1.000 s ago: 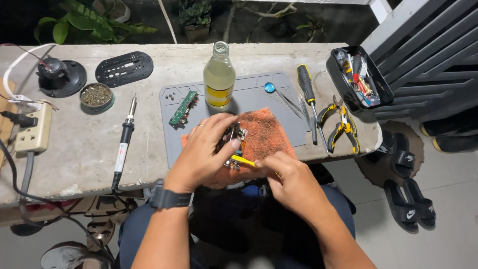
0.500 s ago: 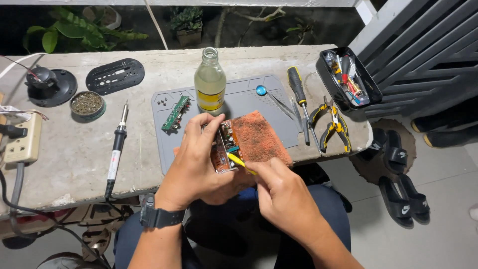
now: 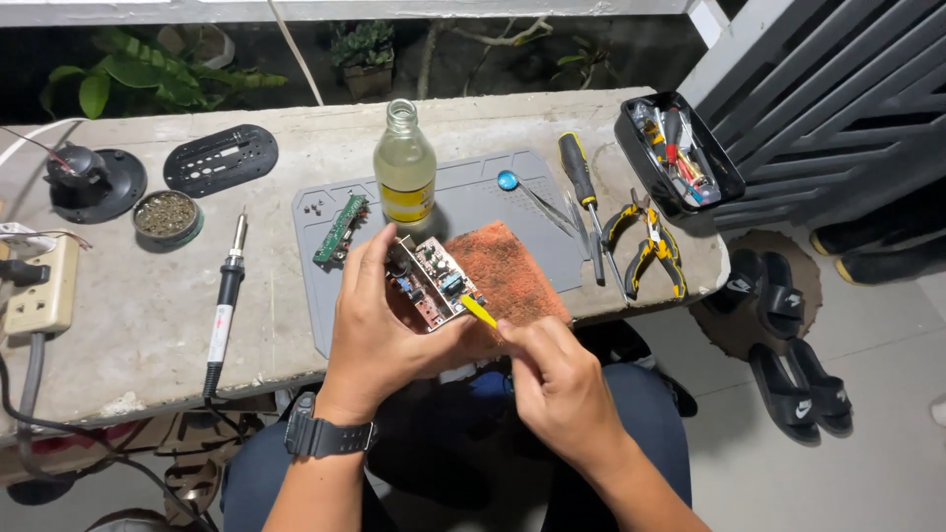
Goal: Cleaning a circuit board using a toothbrush and cleaning solution at a repair bench.
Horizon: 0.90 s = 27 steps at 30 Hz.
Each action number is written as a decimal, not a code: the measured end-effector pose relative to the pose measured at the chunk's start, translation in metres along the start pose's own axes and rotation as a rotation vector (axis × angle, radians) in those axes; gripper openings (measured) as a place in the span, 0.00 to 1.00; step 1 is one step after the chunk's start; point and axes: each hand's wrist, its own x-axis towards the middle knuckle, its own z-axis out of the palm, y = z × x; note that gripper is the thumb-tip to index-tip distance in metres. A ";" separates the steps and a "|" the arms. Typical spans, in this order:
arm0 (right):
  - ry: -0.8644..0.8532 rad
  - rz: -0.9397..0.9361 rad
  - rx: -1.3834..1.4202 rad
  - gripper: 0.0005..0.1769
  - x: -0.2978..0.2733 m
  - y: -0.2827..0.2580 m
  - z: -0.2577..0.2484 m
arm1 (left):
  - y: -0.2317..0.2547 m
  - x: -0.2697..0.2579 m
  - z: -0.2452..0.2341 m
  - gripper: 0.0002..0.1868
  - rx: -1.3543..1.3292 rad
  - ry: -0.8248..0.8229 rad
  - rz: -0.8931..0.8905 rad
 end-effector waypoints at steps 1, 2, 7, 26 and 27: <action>0.003 0.008 -0.004 0.19 0.000 0.001 0.002 | -0.001 -0.003 0.005 0.64 -0.005 -0.008 0.001; 0.024 -0.010 0.005 0.19 0.000 0.002 0.004 | -0.002 -0.005 0.011 0.63 0.017 -0.004 -0.012; -0.057 0.073 -0.017 0.17 0.001 0.006 0.000 | -0.008 -0.006 0.016 0.64 0.086 0.009 -0.057; -0.031 0.145 0.129 0.16 0.003 0.010 -0.043 | 0.011 -0.029 0.015 0.61 0.091 0.030 -0.108; -0.020 0.181 0.151 0.17 0.003 0.014 -0.041 | 0.012 -0.034 0.019 0.61 0.092 0.048 -0.104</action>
